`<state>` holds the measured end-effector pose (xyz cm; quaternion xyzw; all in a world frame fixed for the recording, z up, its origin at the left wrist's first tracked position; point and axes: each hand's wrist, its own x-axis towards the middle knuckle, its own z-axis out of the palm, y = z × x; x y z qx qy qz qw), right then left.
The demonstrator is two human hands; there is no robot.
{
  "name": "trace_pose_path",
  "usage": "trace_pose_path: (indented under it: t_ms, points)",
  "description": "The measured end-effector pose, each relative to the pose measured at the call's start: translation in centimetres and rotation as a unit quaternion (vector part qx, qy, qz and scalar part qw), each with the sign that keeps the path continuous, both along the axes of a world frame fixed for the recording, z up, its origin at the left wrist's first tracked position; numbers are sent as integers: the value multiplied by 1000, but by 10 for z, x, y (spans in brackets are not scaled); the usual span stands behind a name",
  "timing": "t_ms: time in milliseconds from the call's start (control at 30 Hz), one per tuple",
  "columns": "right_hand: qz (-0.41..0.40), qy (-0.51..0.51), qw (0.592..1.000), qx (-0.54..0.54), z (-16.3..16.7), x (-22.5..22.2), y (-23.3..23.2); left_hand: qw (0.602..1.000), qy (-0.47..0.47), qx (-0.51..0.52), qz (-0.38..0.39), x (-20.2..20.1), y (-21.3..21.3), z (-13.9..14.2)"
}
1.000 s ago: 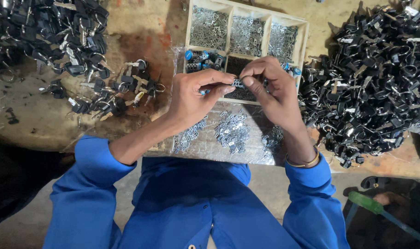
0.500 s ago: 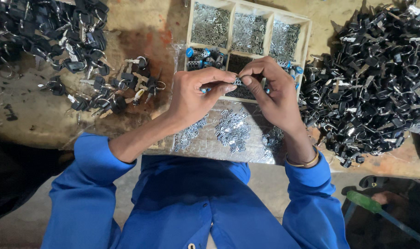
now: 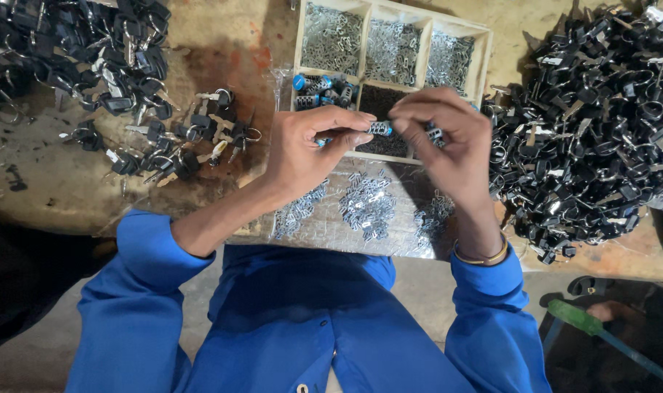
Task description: The person sits at a workbench covered with piles of keys and a compartment tray of small parts, and assembles lock cylinders by hand. They pick up a cylinder body, insert small pins and springs into it one at a time from the tray, and place finished cylinders back into the tray compartments.
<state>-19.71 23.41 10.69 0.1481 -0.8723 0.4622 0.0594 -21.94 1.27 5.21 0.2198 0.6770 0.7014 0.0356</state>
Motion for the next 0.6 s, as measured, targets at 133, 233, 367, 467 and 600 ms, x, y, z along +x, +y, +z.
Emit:
trace_pose_path:
  t_ms: [133,233,367,467,600]
  points:
    - [-57,-39,993,-91,-10,1,3,1000,-8,16,-13,0,0,-2]
    - [7,-96,974,-203,-14,2,5,998,-30,49,-33,0,1,-4]
    - [44,-151,961,-226,-15,2,6,996,-55,62,-43,-1,0,-4]
    - [44,-185,944,-270,-16,2,5,996,-60,49,-43,-2,0,-2]
    - [41,-211,929,-300,-18,2,5,996,-74,26,-42,-1,-1,-1]
